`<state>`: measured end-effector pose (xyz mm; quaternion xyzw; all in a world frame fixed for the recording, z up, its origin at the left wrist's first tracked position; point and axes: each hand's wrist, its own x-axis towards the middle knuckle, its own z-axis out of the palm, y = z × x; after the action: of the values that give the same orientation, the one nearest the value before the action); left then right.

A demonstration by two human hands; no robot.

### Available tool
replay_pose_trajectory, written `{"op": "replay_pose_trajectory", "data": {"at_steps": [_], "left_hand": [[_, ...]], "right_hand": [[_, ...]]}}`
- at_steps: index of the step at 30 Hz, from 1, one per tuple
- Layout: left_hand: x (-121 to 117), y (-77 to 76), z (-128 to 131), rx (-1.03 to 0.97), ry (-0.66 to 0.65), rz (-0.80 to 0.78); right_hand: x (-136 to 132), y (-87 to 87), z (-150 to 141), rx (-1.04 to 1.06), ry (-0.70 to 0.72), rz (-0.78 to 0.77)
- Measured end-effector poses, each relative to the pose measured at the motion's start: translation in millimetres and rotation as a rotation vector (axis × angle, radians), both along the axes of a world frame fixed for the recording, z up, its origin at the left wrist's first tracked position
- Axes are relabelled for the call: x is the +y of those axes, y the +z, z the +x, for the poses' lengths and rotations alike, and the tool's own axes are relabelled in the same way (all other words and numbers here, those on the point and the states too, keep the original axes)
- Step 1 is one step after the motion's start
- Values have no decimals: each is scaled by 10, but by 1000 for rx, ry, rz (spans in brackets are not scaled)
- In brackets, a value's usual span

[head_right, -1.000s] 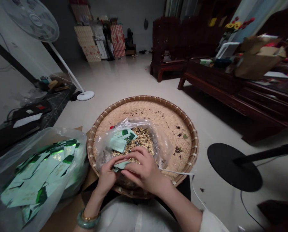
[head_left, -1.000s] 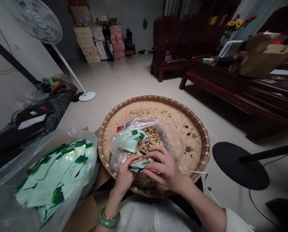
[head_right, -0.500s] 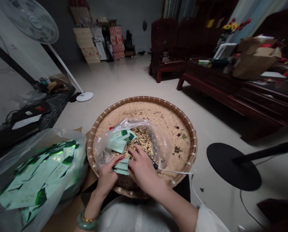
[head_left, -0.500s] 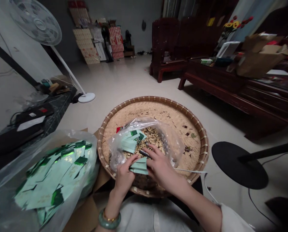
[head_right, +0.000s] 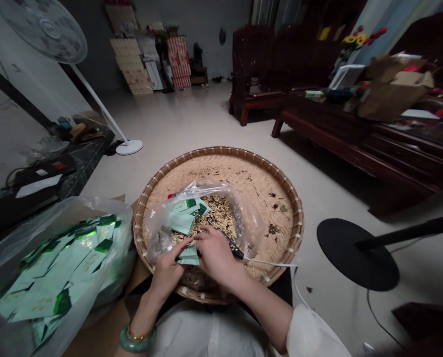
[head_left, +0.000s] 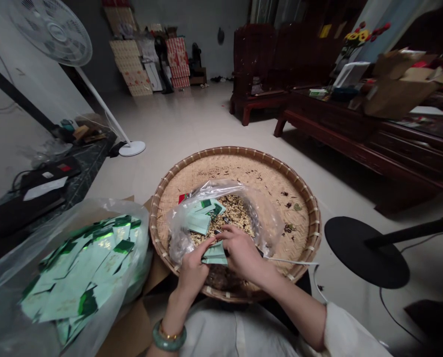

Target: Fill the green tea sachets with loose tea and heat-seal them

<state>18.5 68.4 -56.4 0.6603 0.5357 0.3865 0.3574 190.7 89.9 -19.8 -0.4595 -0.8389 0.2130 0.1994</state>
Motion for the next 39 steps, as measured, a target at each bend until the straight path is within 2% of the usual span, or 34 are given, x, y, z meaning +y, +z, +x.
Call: {"op": "replay_pose_trajectory", "data": {"at_steps": [4, 8, 14, 16, 21, 25, 28, 31, 34, 36, 39], "left_hand": [[14, 24, 4, -14, 47, -49], [44, 37, 12, -123, 113, -113], [62, -39, -53, -215, 124, -108], [53, -55, -83, -245, 118, -90], [26, -38, -105, -289, 116, -56], [27, 10, -36, -310, 146, -93], [25, 51, 37, -346, 148, -199], [10, 62, 91, -447, 111, -358], [-8, 48, 123, -603, 105, -463], [-15, 46, 140, -687, 104, -510], [-15, 76, 172, -765, 122, -580]], "right_hand": [[20, 77, 48, 154, -18, 43], [31, 213, 104, 336, -39, 115], [36, 320, 166, 572, -157, 121], [39, 300, 187, 572, -180, 102], [0, 236, 219, 427, -111, 0], [-59, 256, 182, 475, -33, -4], [-52, 225, 103, 468, -14, -51], [10, 114, 21, 497, -121, -150], [82, -19, -10, 617, -211, -325], [113, -92, -4, 669, -232, -425], [125, -168, 3, 694, -240, -468]]}}
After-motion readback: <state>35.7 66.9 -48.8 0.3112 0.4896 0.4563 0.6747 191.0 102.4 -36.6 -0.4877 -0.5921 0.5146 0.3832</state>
